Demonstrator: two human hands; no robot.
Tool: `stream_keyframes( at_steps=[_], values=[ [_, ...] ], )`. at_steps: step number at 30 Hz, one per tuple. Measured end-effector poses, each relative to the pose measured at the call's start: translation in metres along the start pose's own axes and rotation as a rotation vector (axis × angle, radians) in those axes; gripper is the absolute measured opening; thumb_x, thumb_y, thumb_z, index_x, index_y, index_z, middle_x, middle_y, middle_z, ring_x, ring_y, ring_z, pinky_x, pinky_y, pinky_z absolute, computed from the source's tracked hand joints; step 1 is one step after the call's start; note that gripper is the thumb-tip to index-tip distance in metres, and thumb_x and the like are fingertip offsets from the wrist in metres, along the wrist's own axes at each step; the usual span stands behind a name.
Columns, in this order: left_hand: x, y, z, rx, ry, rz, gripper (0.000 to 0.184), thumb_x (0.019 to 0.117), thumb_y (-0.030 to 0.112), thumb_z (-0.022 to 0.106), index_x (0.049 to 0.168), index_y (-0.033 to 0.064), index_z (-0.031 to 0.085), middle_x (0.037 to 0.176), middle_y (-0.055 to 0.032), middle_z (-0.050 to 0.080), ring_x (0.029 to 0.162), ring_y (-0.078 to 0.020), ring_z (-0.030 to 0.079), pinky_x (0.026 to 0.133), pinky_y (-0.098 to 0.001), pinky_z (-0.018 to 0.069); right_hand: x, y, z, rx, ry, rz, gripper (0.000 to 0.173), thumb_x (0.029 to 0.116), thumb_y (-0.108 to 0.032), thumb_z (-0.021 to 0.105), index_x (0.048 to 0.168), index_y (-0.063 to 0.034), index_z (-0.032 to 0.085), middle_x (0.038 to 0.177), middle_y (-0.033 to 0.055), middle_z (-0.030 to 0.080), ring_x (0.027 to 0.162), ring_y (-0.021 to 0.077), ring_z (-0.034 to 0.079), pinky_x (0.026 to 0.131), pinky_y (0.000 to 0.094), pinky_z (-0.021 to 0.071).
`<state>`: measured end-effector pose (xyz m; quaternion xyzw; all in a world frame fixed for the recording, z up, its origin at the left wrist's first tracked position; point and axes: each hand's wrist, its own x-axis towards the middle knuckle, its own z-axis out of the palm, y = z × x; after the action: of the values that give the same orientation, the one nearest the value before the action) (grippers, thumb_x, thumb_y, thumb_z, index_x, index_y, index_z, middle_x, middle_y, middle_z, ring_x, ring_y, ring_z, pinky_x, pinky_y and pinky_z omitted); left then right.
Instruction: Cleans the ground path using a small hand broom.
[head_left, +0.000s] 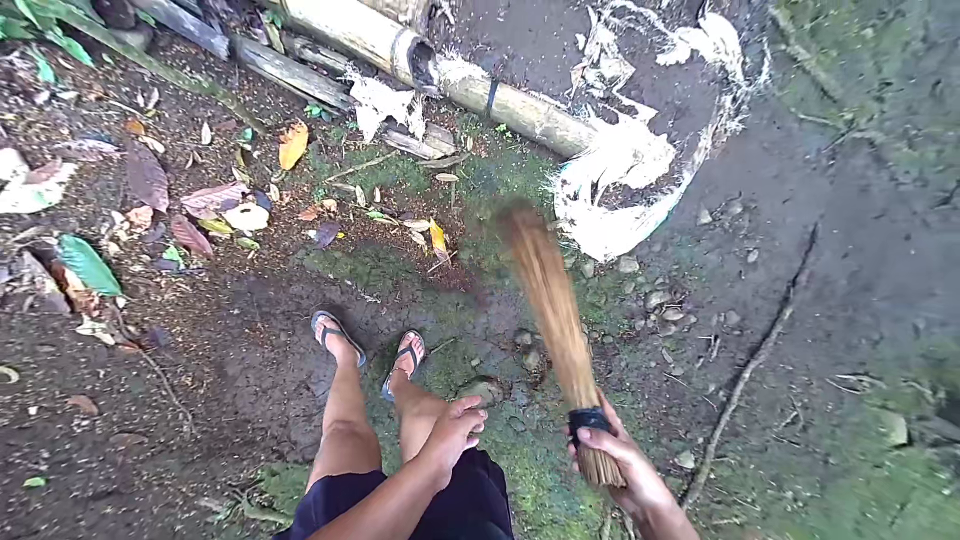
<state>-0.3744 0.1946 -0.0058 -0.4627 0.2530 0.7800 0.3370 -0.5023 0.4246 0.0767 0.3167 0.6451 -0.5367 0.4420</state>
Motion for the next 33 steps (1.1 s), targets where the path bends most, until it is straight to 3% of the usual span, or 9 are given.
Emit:
stream_keyframes(
  at_steps=[4,8,13,17,21,24,26,30,33],
  values=[
    [0.005,0.012,-0.026,0.014,0.007,0.007,0.042,0.1052,0.016,0.054,0.145,0.0035,0.05,0.13,-0.0178,0.062,0.112,-0.0244,0.063,0.094,-0.0406,0.0521,0.094,-0.025,0.01,-0.059,0.143,-0.077,0.108,0.0803,-0.017,0.069,0.161,-0.0271,-0.002,0.093,0.0119,0.062,0.069,0.0242,0.067,0.057,0.0407,0.0594],
    [0.012,0.026,-0.052,-0.017,0.061,0.01,0.039,0.1057,0.017,0.053,0.143,0.0034,0.052,0.128,-0.017,0.063,0.111,-0.0245,0.063,0.093,-0.0416,0.0518,0.146,-0.015,0.085,-0.119,0.06,0.097,0.102,0.0883,-0.008,0.064,0.162,-0.0294,-0.002,0.096,0.0149,0.061,0.071,0.027,0.066,0.058,0.0421,0.0581],
    [-0.007,0.04,-0.035,-0.054,-0.152,-0.021,0.055,0.1057,0.043,0.051,0.149,0.0089,0.047,0.141,-0.0149,0.058,0.129,-0.0289,0.056,0.106,-0.0534,0.0458,0.061,0.015,0.118,-0.001,-0.192,0.119,0.116,0.0698,-0.029,0.08,0.161,-0.0231,0.009,0.098,0.0123,0.066,0.068,0.0207,0.067,0.053,0.034,0.0576],
    [-0.033,0.025,-0.001,-0.042,-0.243,-0.225,0.066,0.0937,0.047,0.07,0.141,0.0104,0.043,0.096,-0.0134,0.066,0.075,-0.022,0.065,0.06,-0.0371,0.0541,-0.03,0.049,0.141,0.079,-0.141,0.143,0.106,0.0664,-0.031,0.088,0.152,-0.0168,0.028,0.089,0.0131,0.069,0.068,0.0239,0.07,0.057,0.0395,0.0608],
    [-0.037,0.013,-0.013,0.05,-0.254,-0.529,0.04,0.09,0.036,0.073,0.118,0.0097,0.061,0.097,-0.0131,0.067,0.084,-0.0253,0.066,0.068,-0.0455,0.0549,-0.058,0.077,0.17,0.079,0.08,0.211,0.077,0.0782,-0.013,0.07,0.144,-0.0117,0.03,0.08,0.0138,0.068,0.067,0.0266,0.07,0.061,0.0446,0.0611],
    [-0.014,0.036,-0.054,-0.059,-0.162,-0.486,0.033,0.0938,0.029,0.067,0.116,0.0044,0.064,0.103,-0.0152,0.069,0.094,-0.0282,0.066,0.083,-0.0523,0.0543,-0.005,0.088,0.212,-0.004,0.127,0.234,0.074,0.0816,-0.015,0.065,0.149,-0.0107,0.034,0.094,0.0159,0.068,0.076,0.0265,0.069,0.065,0.0458,0.0601],
    [0.003,0.054,-0.106,-0.218,-0.029,-0.336,0.026,0.0956,0.025,0.064,0.111,0.0035,0.065,0.094,-0.0138,0.07,0.086,-0.026,0.068,0.076,-0.0495,0.0571,0.051,0.092,0.256,-0.067,-0.053,0.253,0.064,0.0841,-0.015,0.065,0.143,-0.0085,0.041,0.1,0.0145,0.068,0.084,0.0243,0.069,0.073,0.0451,0.0593],
    [0.009,0.083,-0.188,-0.424,0.299,-0.1,0.027,0.0975,0.019,0.064,0.118,0.0025,0.062,0.097,-0.015,0.069,0.086,-0.0253,0.068,0.076,-0.0463,0.0577,0.123,0.096,0.34,-0.212,-0.403,0.311,0.098,0.0767,-0.011,0.07,0.16,-0.0186,0.019,0.122,0.0162,0.063,0.099,0.0245,0.068,0.083,0.0453,0.0589],
    [-0.019,0.079,-0.181,-0.354,0.412,-0.048,0.046,0.0973,0.023,0.068,0.137,0.0069,0.05,0.098,-0.0172,0.067,0.081,-0.0265,0.067,0.066,-0.0437,0.0563,0.108,0.091,0.338,-0.243,-0.488,0.312,0.112,0.0682,-0.012,0.072,0.163,-0.0225,0.014,0.117,0.0159,0.063,0.087,0.0235,0.069,0.072,0.0441,0.0597]
  ],
)
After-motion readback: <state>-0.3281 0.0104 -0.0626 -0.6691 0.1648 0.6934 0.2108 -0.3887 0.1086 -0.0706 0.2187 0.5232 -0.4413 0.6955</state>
